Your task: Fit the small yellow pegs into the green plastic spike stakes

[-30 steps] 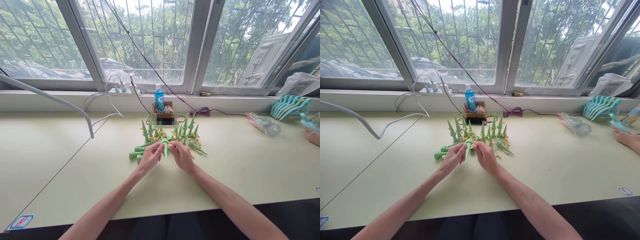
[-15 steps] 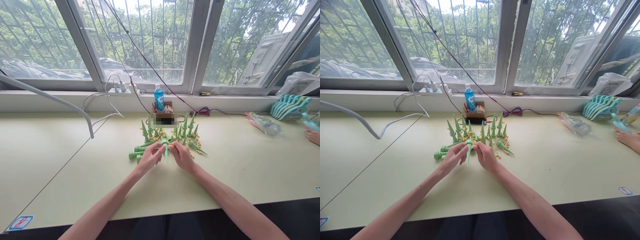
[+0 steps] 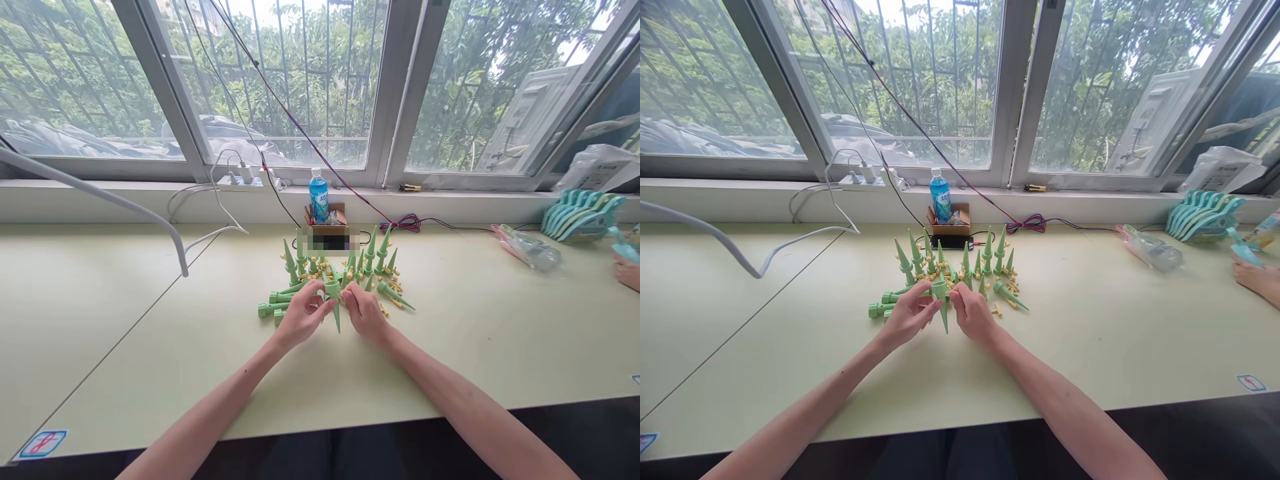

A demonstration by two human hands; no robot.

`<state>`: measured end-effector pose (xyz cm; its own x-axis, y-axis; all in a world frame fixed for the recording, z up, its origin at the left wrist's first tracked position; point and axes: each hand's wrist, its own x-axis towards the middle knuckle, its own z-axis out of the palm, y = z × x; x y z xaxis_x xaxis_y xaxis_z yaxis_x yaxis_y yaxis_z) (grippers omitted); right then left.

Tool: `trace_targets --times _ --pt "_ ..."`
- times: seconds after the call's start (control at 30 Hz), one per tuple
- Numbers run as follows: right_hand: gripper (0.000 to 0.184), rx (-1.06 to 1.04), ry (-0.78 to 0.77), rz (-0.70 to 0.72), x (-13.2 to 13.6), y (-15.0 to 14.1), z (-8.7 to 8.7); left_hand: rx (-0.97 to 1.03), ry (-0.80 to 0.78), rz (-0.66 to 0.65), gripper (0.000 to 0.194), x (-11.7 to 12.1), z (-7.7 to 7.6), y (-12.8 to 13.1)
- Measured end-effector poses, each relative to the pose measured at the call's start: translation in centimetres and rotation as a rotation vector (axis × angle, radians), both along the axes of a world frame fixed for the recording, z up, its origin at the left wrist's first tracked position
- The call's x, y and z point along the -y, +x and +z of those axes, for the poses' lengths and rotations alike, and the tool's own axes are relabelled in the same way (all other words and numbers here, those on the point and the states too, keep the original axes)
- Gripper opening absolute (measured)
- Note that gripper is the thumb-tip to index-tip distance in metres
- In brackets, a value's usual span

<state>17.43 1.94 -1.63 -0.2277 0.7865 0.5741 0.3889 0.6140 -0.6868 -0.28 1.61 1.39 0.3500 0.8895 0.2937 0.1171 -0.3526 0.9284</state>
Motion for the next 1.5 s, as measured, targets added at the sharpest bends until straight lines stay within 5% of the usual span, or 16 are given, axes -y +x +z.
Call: trace_targets --times 0.5,0.97,1.5 --pt "0.032 -0.034 0.031 -0.03 0.2 -0.3 0.1 -0.094 0.157 0.046 0.022 -0.4 -1.0 -0.1" --pt "0.022 -0.097 0.191 -0.044 0.6 -0.6 0.8 0.077 -0.186 0.02 0.065 -0.3 0.0 -0.2" --pt "0.026 -0.043 0.152 0.01 0.5 -0.4 1.0 0.042 -0.228 -0.067 0.051 -0.2 0.2 -0.5"
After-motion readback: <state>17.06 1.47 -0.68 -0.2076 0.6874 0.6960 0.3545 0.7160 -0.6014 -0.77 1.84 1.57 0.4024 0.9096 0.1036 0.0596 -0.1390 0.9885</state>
